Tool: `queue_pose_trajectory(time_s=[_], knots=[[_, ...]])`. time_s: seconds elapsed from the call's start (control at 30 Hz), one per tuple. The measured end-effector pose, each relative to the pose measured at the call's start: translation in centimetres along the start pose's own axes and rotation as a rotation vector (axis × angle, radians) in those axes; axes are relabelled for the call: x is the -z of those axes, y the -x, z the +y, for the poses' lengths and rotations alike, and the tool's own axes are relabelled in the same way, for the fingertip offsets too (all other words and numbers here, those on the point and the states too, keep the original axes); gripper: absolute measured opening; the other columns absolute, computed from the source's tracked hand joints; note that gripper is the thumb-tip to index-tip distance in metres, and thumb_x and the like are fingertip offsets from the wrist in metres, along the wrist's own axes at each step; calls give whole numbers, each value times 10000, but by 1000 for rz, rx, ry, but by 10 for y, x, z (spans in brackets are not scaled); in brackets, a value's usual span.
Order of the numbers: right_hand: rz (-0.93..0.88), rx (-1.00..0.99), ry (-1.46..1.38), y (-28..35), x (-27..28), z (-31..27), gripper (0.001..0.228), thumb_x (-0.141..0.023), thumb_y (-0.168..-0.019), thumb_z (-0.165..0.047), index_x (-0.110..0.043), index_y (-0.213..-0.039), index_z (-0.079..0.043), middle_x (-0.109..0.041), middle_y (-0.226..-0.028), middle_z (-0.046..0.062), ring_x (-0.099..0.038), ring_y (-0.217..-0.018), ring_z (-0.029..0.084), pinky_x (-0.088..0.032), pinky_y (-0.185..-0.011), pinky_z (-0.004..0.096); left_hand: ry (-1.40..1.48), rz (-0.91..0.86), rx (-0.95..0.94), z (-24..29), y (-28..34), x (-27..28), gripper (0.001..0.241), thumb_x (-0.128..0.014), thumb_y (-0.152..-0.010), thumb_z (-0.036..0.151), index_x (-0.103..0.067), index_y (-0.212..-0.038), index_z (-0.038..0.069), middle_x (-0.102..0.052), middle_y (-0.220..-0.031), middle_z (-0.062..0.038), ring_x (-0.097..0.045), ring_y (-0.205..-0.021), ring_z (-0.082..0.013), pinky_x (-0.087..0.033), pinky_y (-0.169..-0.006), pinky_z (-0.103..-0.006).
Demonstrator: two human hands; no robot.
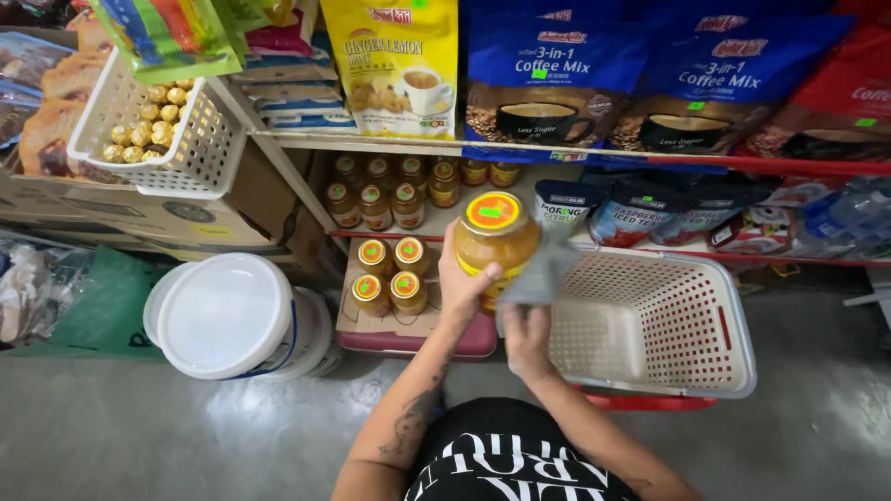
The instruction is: Wiping down beverage jars with a cloth and organizing them into a tray on a store shelf.
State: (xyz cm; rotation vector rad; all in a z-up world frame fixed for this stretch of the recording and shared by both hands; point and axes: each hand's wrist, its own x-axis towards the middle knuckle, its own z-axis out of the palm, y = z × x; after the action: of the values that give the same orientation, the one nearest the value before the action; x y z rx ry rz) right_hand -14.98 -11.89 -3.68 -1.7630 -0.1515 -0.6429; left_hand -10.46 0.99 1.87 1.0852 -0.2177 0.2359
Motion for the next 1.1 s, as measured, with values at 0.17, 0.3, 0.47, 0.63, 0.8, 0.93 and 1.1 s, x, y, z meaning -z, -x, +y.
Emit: queue_pose_trajectory(time_s=[0.17,0.3,0.47,0.63,0.8,0.93,1.1], knots=[[-125,-41,-171,-49,8,-2,540,-469,-1118,-410,-487,-1452,15,-516,-1487,182,-482,-1392,318,-369,-1168,435,86,10,42,-8,15,4,1016,-903,-741,502,-422,-1461,-30,-597,-1342,-129,-597,-1249,-217,-482,-1098,-364],[-79,-934,-964,-38,6,25,496,-485,-1030,-444,-597,-1358,-89,-644,-1353,86,-608,-1230,244,-468,-1065,428,20,-6,-66,2,28,3,1113,-906,-689,560,-390,-1476,-33,-581,-1366,-119,-587,-1287,-219,-463,-1133,-371],[-55,-1081,-939,11,2,9,487,-477,-1026,-451,-595,-1379,-137,-656,-1350,12,-600,-1236,183,-459,-1055,373,-140,34,-194,3,51,12,1165,-900,-683,605,-378,-1494,-48,-571,-1415,-132,-580,-1328,-234,-452,-1181,-388],[-200,-731,-185,49,44,92,480,-524,-1019,-332,-581,-1441,-110,-655,-1359,26,-593,-1291,167,-441,-1102,335,-141,195,-131,-32,90,30,1147,-880,-697,609,-382,-1504,-36,-565,-1410,-127,-576,-1326,-235,-452,-1159,-387],[-658,-105,64,13,61,31,906,-826,-747,-111,-363,-1522,-29,-533,-1475,201,-492,-1408,292,-369,-1153,415,-33,284,100,-64,113,61,1117,-897,-687,559,-403,-1494,-35,-586,-1377,-150,-586,-1287,-250,-458,-1119,-401],[-778,-324,98,25,30,37,1215,-962,-595,-251,-269,-1575,-61,-559,-1382,181,-559,-1269,284,-440,-1036,414,-192,161,250,-72,97,81,1158,-910,-609,573,-420,-1479,-14,-622,-1346,-154,-611,-1259,-247,-478,-1102,-408],[-668,-451,47,36,3,102,904,-984,-610,-290,-547,-1365,-52,-721,-1277,104,-686,-1186,216,-537,-1024,389,-658,-209,86,-100,50,115,1175,-929,-561,591,-482,-1513,67,-526,-1478,-227,-521,-1391,-391,-400,-1195,-462]])
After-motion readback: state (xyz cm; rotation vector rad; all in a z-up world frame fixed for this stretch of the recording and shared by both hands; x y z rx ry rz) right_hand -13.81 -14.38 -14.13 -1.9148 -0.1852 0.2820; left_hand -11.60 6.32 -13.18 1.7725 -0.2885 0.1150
